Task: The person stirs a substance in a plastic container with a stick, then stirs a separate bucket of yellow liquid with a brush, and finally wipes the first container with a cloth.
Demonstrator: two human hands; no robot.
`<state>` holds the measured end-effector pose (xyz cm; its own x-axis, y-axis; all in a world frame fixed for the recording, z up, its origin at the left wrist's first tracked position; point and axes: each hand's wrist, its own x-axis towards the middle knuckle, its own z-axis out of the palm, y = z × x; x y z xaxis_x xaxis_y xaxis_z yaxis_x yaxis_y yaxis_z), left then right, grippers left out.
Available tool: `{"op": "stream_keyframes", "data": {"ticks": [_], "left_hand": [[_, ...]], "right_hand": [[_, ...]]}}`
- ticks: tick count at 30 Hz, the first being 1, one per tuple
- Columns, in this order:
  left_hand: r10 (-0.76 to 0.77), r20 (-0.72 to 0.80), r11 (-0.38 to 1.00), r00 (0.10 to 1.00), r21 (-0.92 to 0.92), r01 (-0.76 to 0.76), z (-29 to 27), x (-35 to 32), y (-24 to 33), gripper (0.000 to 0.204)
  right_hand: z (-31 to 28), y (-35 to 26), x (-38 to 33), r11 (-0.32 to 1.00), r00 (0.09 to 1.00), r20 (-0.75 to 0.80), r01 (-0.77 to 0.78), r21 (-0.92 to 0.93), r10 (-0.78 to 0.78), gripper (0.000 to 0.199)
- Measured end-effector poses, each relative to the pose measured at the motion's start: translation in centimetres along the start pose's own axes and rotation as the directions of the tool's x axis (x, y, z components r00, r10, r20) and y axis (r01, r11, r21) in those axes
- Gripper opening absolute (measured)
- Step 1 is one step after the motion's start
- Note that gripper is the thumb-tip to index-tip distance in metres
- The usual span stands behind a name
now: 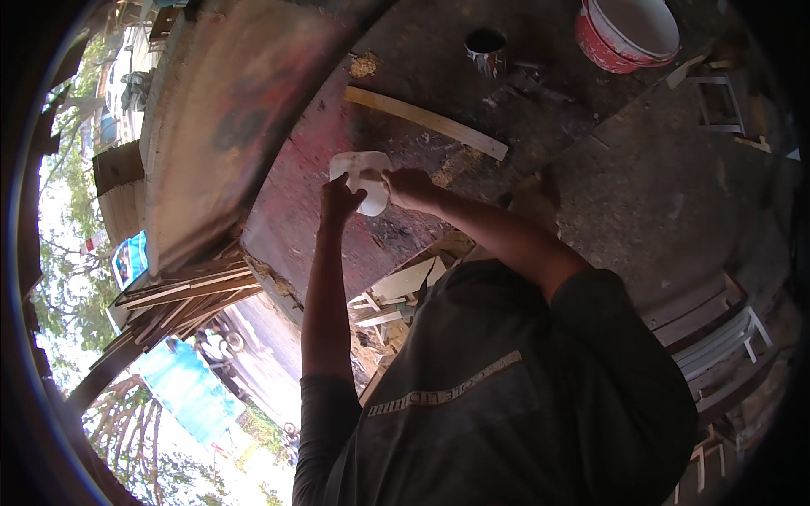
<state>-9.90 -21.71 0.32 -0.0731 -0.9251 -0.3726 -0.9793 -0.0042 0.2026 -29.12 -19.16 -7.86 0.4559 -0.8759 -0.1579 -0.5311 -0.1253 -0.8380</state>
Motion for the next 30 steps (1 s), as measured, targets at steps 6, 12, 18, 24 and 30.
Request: {"op": "stream_keyframes", "data": {"ticks": [6,12,18,24,30], "left_hand": [[-0.006,-0.009,0.999,1.000,0.042,0.006,-1.1,-0.1,0.8,0.073],[-0.065,0.000,0.998,0.998,-0.022,0.065,-0.5,-1.0,-0.4,0.073],[-0.096,0.029,0.993,0.995,-0.072,0.098,-0.7,-1.6,-1.0,0.073],[-0.098,-0.051,0.990,0.994,-0.103,0.092,1.1,-2.8,-3.2,0.071],[-0.167,-0.049,0.960,0.985,-0.236,0.151,0.0,-3.8,-2.4,0.070]], "right_hand": [[4.1,-0.1,0.3,0.976,0.978,0.091,0.175,0.129,-0.188,0.028],[1.4,-1.4,0.8,0.991,0.991,0.060,0.126,-0.036,-0.123,0.026],[2.0,-1.5,0.1,0.999,0.999,0.021,0.039,0.006,-0.039,0.026],[-0.7,-2.9,-1.5,0.998,0.992,0.120,-0.043,0.054,0.036,0.027],[0.5,-4.2,-3.3,0.990,0.977,0.205,-0.082,0.112,0.058,0.031]]}}
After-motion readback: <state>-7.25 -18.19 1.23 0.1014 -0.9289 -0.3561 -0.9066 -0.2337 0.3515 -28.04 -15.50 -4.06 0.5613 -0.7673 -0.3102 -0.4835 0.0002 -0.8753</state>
